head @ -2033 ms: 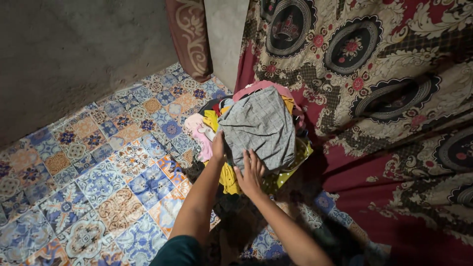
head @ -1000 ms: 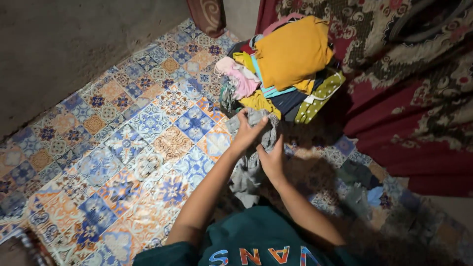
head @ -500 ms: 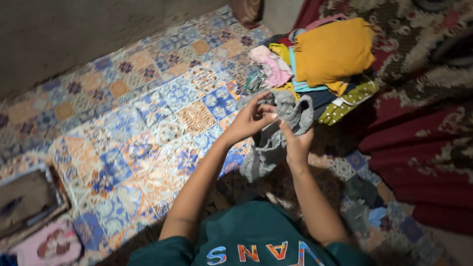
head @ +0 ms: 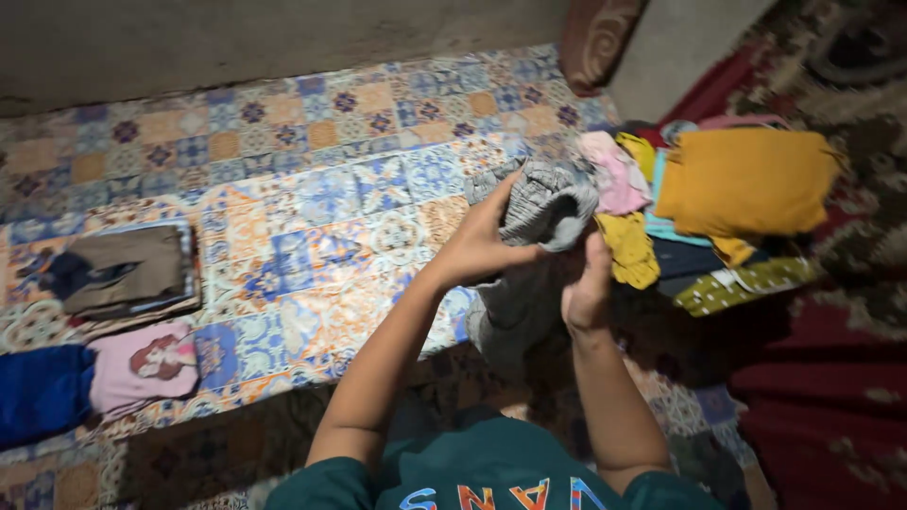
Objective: Folding various items of clothing including shirts, shorts, and pants on a low surface.
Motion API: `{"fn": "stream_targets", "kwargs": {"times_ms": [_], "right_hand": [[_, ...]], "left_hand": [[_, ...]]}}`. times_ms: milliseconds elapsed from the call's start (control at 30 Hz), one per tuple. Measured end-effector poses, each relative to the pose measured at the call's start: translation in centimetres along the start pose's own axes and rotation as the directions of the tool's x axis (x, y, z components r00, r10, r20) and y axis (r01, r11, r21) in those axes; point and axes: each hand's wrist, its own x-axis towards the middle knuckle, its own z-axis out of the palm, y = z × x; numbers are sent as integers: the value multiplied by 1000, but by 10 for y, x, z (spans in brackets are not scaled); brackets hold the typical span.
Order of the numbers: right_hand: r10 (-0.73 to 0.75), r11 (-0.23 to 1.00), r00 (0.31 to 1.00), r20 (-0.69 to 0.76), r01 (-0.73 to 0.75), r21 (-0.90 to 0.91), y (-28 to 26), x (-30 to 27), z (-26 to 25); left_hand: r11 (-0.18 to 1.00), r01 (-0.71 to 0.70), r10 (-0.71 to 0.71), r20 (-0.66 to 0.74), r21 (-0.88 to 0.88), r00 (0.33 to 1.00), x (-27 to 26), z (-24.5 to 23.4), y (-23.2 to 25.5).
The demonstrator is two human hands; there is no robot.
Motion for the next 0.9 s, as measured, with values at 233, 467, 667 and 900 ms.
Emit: {"fn": "stream_targets", "kwargs": {"times_ms": [233,467,667,900], "right_hand": [[-547,441,779,307,580,-685,45,-2,52],[231,710,943,240,6,-704,171,16,-35],[488,184,864,122,35,-982,226,25,-75],[-60,0,966,251,252,-968,181,106,14]], "left_hand": [[983,-182,180,-155,2,971,-34,-87,26],[932,-260,222,-168,-252,960,-62,-187,26],[946,-311,262,-346,-92,901,-80,-293,-8],[958,-184,-30,-712,-222,702,-114,-416,-126]]}}
